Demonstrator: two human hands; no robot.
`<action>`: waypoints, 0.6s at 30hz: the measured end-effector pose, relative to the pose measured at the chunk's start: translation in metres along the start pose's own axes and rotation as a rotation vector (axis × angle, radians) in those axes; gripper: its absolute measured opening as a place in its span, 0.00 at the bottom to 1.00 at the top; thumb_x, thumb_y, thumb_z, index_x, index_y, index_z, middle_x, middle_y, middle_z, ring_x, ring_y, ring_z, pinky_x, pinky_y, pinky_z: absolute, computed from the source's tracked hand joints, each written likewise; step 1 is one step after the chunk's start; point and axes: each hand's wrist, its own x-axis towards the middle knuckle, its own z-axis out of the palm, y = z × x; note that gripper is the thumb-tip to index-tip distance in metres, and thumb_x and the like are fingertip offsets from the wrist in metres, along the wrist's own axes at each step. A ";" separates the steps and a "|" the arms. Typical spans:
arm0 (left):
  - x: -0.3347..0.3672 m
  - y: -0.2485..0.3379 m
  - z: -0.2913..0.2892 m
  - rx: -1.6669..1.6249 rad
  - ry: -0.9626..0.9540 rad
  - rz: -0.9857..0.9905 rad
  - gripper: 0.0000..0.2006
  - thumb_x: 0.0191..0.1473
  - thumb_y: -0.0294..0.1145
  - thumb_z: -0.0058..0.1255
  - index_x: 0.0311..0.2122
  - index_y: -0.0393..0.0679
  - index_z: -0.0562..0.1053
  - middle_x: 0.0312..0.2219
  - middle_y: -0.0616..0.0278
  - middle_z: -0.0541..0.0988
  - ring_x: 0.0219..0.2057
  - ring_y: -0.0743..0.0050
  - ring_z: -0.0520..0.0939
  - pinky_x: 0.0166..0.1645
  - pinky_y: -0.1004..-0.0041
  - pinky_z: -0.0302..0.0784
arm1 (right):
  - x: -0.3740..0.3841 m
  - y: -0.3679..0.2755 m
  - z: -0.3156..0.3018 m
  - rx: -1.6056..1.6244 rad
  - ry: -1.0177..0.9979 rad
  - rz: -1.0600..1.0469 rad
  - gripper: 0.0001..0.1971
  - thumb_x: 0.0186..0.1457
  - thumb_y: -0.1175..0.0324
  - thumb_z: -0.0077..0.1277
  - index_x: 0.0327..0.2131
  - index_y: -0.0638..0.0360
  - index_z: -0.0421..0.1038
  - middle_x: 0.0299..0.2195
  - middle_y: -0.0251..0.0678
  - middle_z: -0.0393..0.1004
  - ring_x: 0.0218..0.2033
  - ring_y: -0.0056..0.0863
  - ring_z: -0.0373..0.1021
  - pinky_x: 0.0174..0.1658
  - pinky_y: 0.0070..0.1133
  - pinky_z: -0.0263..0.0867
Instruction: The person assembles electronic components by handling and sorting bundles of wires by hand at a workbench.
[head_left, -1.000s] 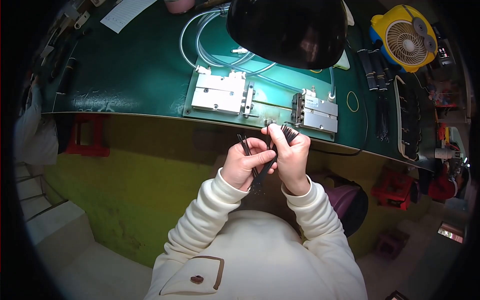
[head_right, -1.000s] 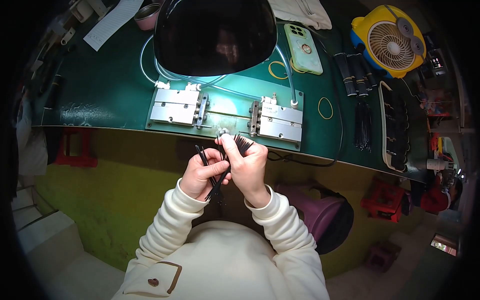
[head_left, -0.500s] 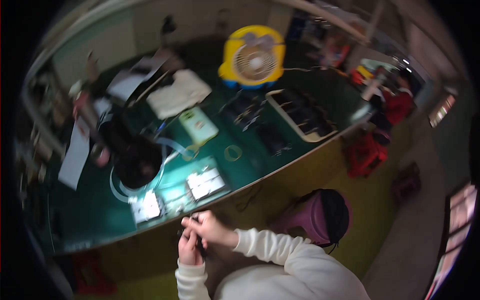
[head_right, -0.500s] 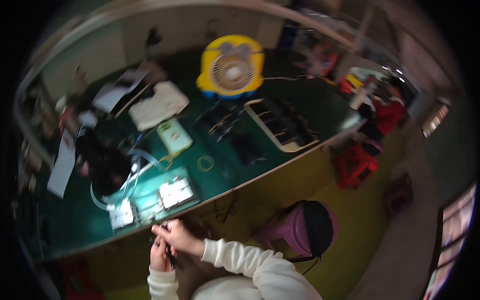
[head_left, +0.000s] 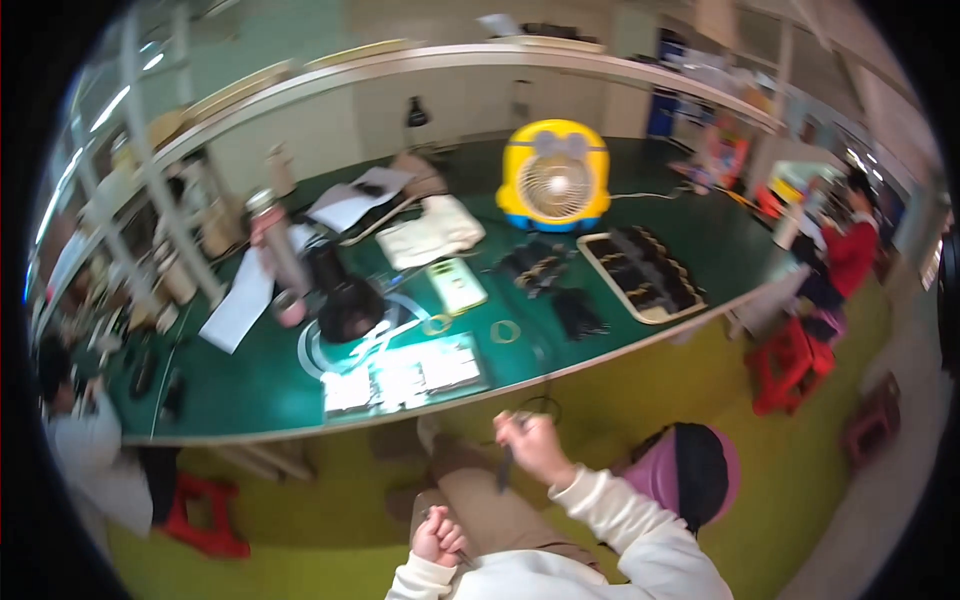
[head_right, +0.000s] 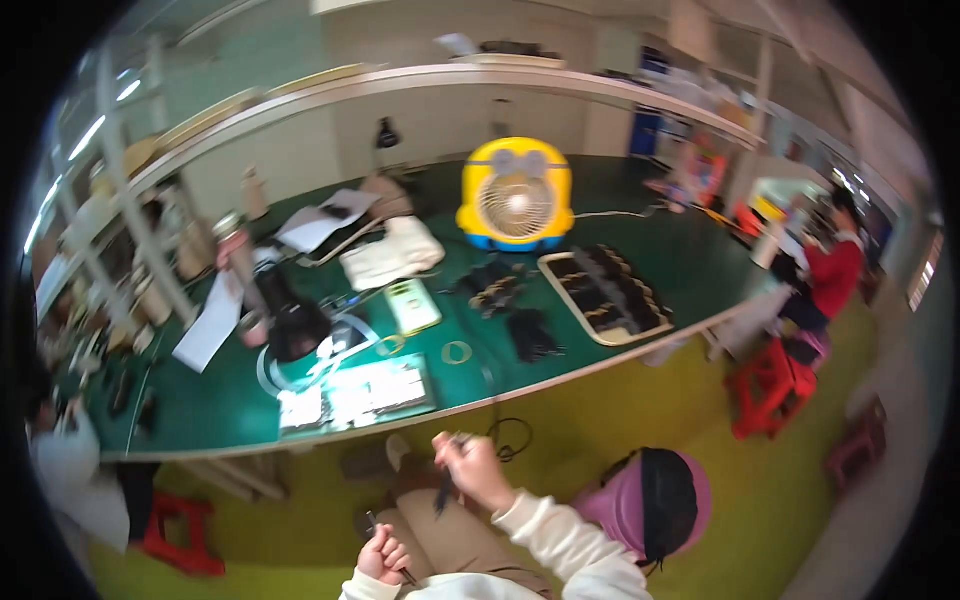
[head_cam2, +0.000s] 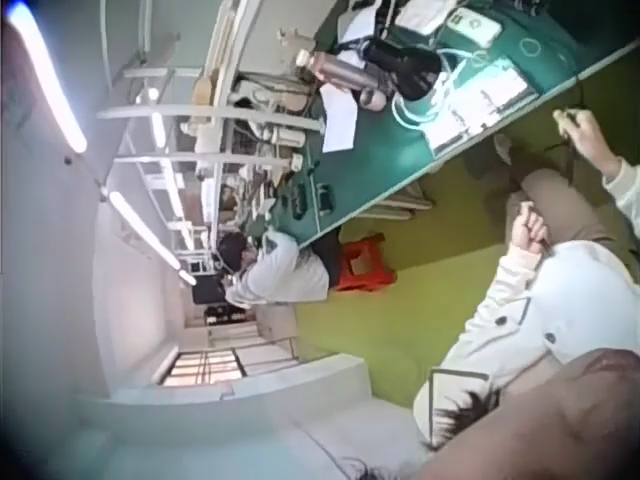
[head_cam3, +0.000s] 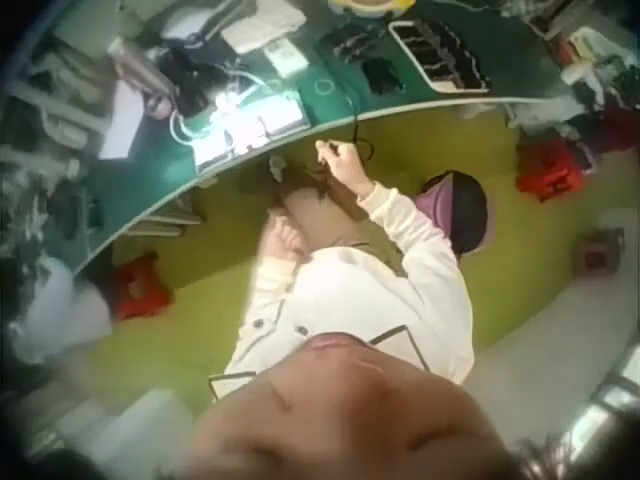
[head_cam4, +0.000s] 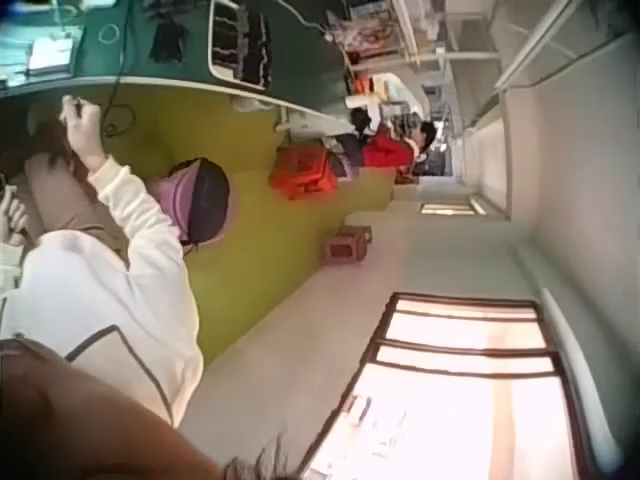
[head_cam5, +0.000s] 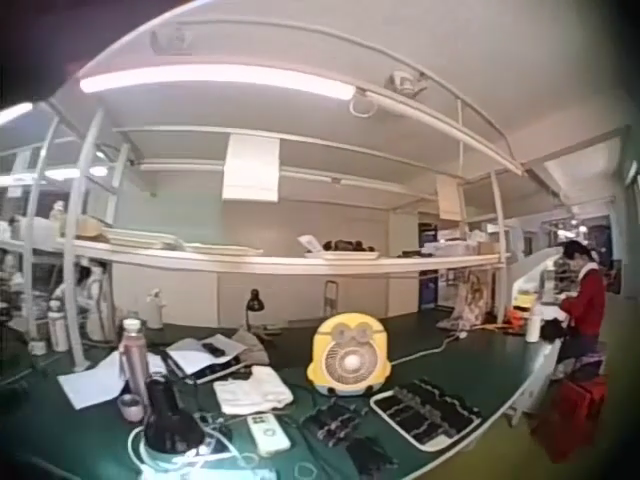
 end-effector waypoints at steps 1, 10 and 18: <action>-0.006 -0.003 -0.005 -0.007 -0.064 -0.047 0.11 0.53 0.40 0.32 0.28 0.45 0.65 0.08 0.74 0.51 0.09 0.85 0.50 0.14 0.83 0.47 | 0.018 -0.004 -0.009 -0.077 -0.014 -0.080 0.12 0.48 0.72 0.42 0.13 0.63 0.66 0.14 0.30 0.67 0.18 0.14 0.62 0.22 0.14 0.58; -0.041 -0.035 -0.039 0.004 -0.251 0.004 0.13 0.53 0.39 0.33 0.31 0.40 0.65 0.10 0.74 0.59 0.11 0.85 0.60 0.16 0.81 0.58 | 0.216 -0.032 -0.122 -1.402 0.120 -0.314 0.25 0.44 0.48 0.41 0.24 0.66 0.67 0.22 0.49 0.68 0.27 0.47 0.64 0.31 0.34 0.59; -0.067 -0.049 -0.005 0.051 -0.001 -0.088 0.08 0.47 0.34 0.44 0.30 0.41 0.67 0.08 0.72 0.61 0.08 0.84 0.57 0.11 0.82 0.50 | 0.232 0.012 -0.123 -1.527 0.176 -0.361 0.23 0.39 0.58 0.52 0.33 0.67 0.62 0.32 0.49 0.67 0.34 0.43 0.64 0.36 0.30 0.60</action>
